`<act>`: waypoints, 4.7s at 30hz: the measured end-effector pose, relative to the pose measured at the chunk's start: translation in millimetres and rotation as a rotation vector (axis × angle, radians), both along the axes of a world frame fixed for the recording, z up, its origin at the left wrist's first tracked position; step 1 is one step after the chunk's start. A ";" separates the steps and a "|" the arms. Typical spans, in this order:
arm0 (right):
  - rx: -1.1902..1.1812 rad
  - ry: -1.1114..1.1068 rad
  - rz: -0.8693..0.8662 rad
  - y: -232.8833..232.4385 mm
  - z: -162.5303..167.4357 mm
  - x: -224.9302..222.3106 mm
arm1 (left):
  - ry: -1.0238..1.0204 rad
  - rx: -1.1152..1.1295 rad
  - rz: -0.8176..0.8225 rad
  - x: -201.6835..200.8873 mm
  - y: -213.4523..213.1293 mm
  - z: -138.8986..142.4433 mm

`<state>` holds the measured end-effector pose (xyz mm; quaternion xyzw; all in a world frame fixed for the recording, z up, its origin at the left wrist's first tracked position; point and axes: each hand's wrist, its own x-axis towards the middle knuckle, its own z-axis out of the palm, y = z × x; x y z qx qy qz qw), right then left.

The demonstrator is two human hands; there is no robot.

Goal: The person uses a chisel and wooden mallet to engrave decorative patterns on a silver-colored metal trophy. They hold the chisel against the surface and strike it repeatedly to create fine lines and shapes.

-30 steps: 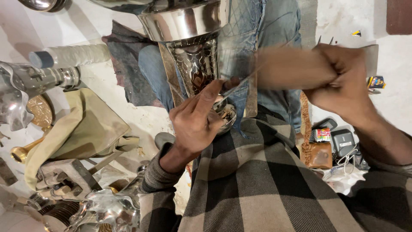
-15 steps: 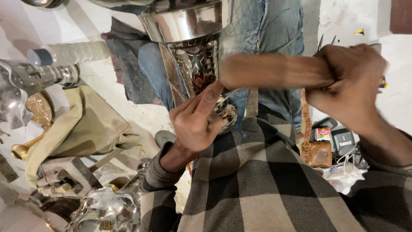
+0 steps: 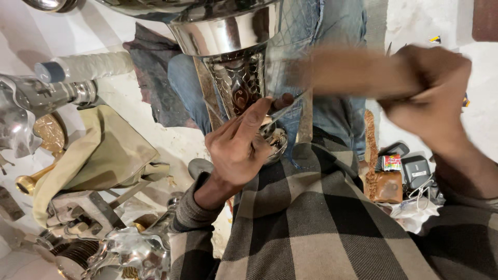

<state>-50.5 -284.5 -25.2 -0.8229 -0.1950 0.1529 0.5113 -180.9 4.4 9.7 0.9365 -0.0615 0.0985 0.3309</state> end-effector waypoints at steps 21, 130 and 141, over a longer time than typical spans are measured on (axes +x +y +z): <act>0.371 0.202 0.027 1.1 -11.2 2.9 | -0.074 -0.122 -0.019 -3.5 10.8 -10.2; -0.440 -0.250 0.241 -9.2 12.9 5.5 | -0.009 -0.193 0.006 -2.5 15.3 -7.1; -0.267 -0.128 0.233 -33.8 -18.3 -3.7 | -0.048 -0.197 -0.013 -0.7 13.4 -12.6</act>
